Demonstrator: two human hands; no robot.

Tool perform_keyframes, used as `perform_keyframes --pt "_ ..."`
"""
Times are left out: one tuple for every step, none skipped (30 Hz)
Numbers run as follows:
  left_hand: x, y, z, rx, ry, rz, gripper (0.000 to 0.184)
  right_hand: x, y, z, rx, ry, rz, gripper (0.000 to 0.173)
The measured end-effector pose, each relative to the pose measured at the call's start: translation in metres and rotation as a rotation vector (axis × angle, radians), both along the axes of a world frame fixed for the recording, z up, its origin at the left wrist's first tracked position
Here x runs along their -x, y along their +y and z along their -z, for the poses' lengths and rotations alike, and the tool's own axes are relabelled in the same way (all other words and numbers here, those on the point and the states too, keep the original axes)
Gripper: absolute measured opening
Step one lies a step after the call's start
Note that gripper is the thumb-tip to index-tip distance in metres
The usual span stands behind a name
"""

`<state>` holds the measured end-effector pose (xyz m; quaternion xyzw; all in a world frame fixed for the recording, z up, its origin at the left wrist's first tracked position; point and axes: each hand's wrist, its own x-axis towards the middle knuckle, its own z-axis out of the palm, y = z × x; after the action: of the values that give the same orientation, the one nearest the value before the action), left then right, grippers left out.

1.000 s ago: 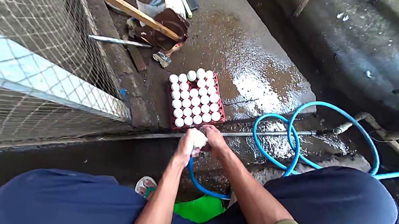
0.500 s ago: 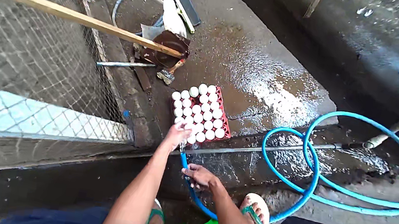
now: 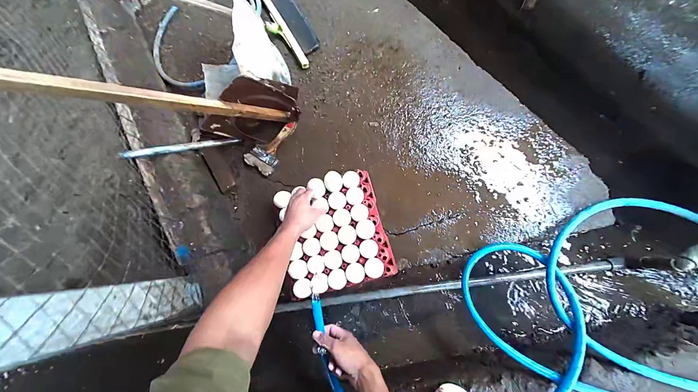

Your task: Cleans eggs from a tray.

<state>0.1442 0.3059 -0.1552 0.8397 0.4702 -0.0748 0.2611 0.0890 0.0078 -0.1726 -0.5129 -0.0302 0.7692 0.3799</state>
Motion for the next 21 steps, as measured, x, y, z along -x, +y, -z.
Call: perform_keyframes --pt "0.001 0.002 0.000 -0.017 -0.029 -0.023 0.049 -0.001 0.000 0.001 0.006 0.004 0.000 0.034" --pt "0.001 0.006 -0.001 -0.045 -0.051 -0.051 0.054 -0.003 0.000 0.001 0.011 0.007 -0.002 0.034" --pt "0.000 0.011 -0.003 -0.065 -0.068 -0.077 0.057 -0.005 0.000 0.002 0.013 0.011 -0.004 0.034" --pt "-0.002 0.018 -0.003 -0.071 -0.068 -0.077 0.059 -0.006 0.000 0.001 0.017 0.019 0.000 0.033" --pt "-0.004 0.026 -0.001 -0.065 -0.042 -0.049 0.060 -0.006 -0.001 0.002 0.019 0.023 0.004 0.033" --pt "-0.007 0.034 0.002 -0.042 -0.003 -0.009 0.060 -0.006 -0.001 0.002 0.020 0.026 0.002 0.033" --pt "-0.011 0.041 0.003 -0.020 0.043 0.034 0.060 -0.006 -0.001 0.002 0.021 0.027 0.000 0.033" --pt "-0.015 0.046 0.003 -0.004 0.084 0.072 0.061 -0.006 -0.001 0.003 0.021 0.029 0.001 0.033" --pt "-0.021 0.049 0.003 0.011 0.116 0.102 0.062 -0.006 -0.001 0.003 0.021 0.033 0.002 0.033" --pt "-0.027 0.051 0.002 0.023 0.147 0.127 0.062 -0.006 -0.001 0.005 0.022 0.035 0.005 0.034" --pt "-0.033 0.052 -0.001 0.033 0.177 0.145 0.061 -0.006 -0.001 0.005 0.022 0.036 0.009 0.034" --pt "-0.036 0.052 -0.003 0.037 0.197 0.151 0.059 -0.006 -0.001 0.005 0.025 0.038 0.010 0.035" --pt "-0.037 0.052 -0.004 0.039 0.205 0.146 0.057 -0.006 -0.002 0.004 0.030 0.038 0.009 0.035" --pt "-0.036 0.052 -0.005 0.032 0.203 0.139 0.056 -0.006 -0.001 0.003 0.034 0.036 0.014 0.034" --pt "-0.035 0.054 -0.004 0.019 0.187 0.129 0.054 -0.006 -0.001 0.003 0.036 0.037 0.015 0.034" --pt "-0.032 0.054 -0.004 0.011 0.162 0.116 0.054 -0.007 -0.001 0.004 0.038 0.038 0.016 0.034" --pt "-0.028 0.054 -0.006 0.004 0.130 0.093 0.054 -0.007 -0.001 0.004 0.039 0.040 0.015 0.034" --pt "-0.021 0.053 -0.012 -0.007 0.079 0.054 0.054 -0.008 -0.002 0.004 0.038 0.044 0.014 0.034" --pt "-0.013 0.048 -0.019 -0.021 0.008 0.001 0.055 -0.008 -0.002 0.003 0.036 0.048 0.015 0.034" --pt "-0.003 0.039 -0.028 -0.036 -0.089 -0.060 0.057 -0.008 -0.003 0.002 0.037 0.054 0.015 0.034" --pt "0.009 0.029 -0.039 -0.035 -0.185 -0.123 0.059 -0.009 -0.002 0.002 0.039 0.058 0.017 0.034"
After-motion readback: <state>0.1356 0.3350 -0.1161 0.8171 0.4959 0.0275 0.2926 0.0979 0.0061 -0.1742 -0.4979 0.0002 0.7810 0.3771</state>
